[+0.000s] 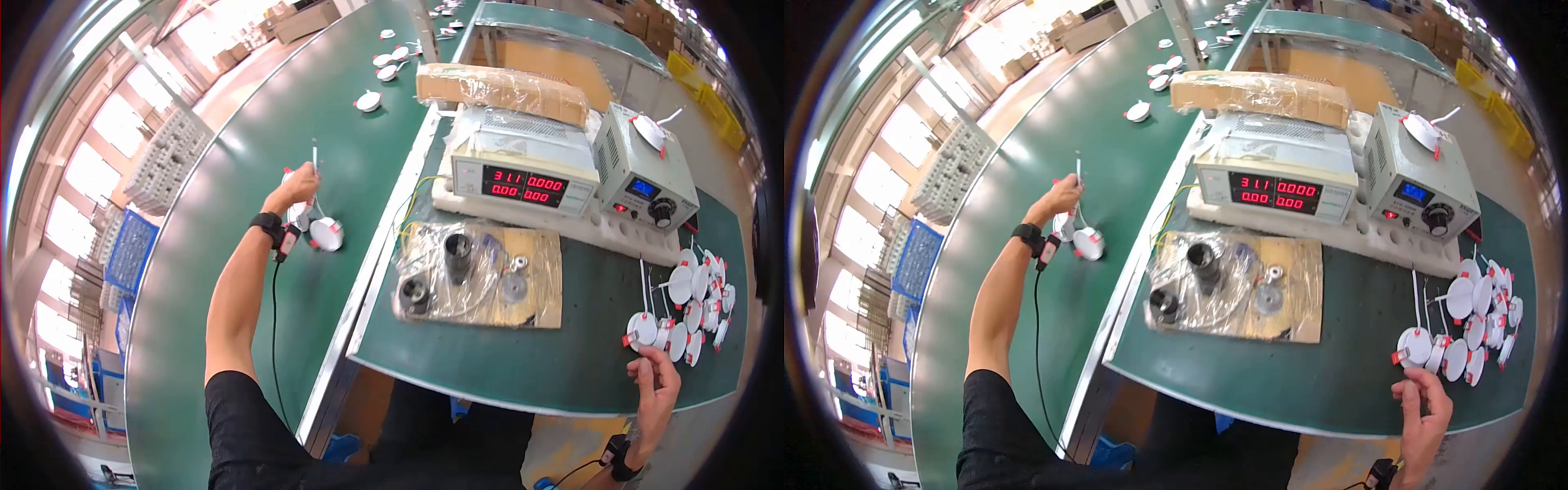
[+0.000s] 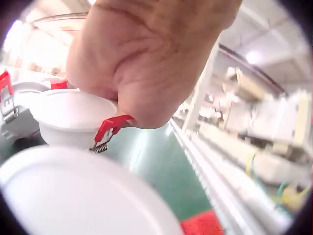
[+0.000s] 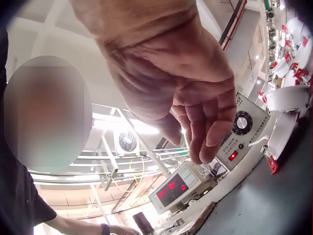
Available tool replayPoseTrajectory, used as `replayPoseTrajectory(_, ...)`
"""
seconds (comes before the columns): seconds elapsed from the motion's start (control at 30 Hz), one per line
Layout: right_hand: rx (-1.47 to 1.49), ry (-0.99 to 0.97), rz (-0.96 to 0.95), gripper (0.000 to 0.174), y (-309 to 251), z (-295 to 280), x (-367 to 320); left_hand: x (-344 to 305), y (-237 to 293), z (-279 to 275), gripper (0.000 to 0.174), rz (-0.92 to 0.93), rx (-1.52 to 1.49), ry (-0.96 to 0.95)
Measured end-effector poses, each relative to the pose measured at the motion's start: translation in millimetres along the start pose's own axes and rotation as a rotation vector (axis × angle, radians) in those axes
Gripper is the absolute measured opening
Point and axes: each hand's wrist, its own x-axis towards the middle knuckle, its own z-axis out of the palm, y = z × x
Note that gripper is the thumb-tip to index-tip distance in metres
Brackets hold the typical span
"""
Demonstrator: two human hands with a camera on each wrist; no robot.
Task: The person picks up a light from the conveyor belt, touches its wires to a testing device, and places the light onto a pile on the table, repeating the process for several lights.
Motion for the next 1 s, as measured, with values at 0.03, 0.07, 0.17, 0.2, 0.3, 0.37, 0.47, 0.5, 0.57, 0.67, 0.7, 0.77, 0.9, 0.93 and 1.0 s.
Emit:
replayPoseTrajectory(0.03,0.025,-0.015,-0.006,0.022,2,-3,-4,-25,5,-21,0.019,-0.042,-0.172,0.015)
replayPoseTrajectory(0.07,0.048,-0.022,-0.013,0.022,5,-7,-8,-48,13,-39,0.017,-0.074,-0.348,0.033)
replayPoseTrajectory(0.17,0.134,-0.052,-0.023,0.022,9,-11,-20,-98,30,-79,0.021,0.002,-0.619,0.127)
replayPoseTrajectory(0.2,0.143,-0.064,-0.022,0.022,9,-11,-23,-114,34,-96,0.024,0.069,-0.546,0.182)
replayPoseTrajectory(0.3,0.26,-0.068,-0.045,0.02,1,-8,-39,-179,173,-132,0.028,0.058,-0.598,0.215)
replayPoseTrajectory(0.37,0.245,-0.146,-0.13,0.021,2,-10,-44,-197,252,-141,0.019,0.277,-0.602,0.069)
replayPoseTrajectory(0.47,0.38,-0.213,-0.144,0.023,18,1,-46,-214,368,-103,0.015,0.468,-0.635,-0.129)
replayPoseTrajectory(0.5,0.441,-0.218,-0.14,0.024,22,8,-44,-223,404,-89,0.015,0.504,-0.588,-0.162)
replayPoseTrajectory(0.57,0.505,-0.171,-0.195,0.027,31,30,-34,-204,452,-34,0.021,0.629,-0.493,-0.258)
replayPoseTrajectory(0.67,0.467,-0.038,-0.216,0.033,47,34,-15,-158,525,75,0.022,0.816,-0.403,-0.089)
replayPoseTrajectory(0.7,0.341,0.145,-0.321,0.035,71,46,-1,-158,551,92,0.022,0.791,-0.391,-0.09)
replayPoseTrajectory(0.77,0.213,0.287,-0.147,0.039,69,33,3,-155,578,119,0.024,0.816,-0.413,0.014)
replayPoseTrajectory(0.9,0.114,0.48,-0.248,0.042,66,18,-2,-148,591,121,0.023,0.737,-0.77,-0.013)
replayPoseTrajectory(0.93,0.03,0.516,-0.298,0.041,71,19,-2,-148,589,119,0.022,0.732,-0.888,-0.014)
replayPoseTrajectory(1.0,-0.018,0.525,-0.313,0.041,70,23,-3,-153,585,108,0.023,0.793,-0.769,0.099)
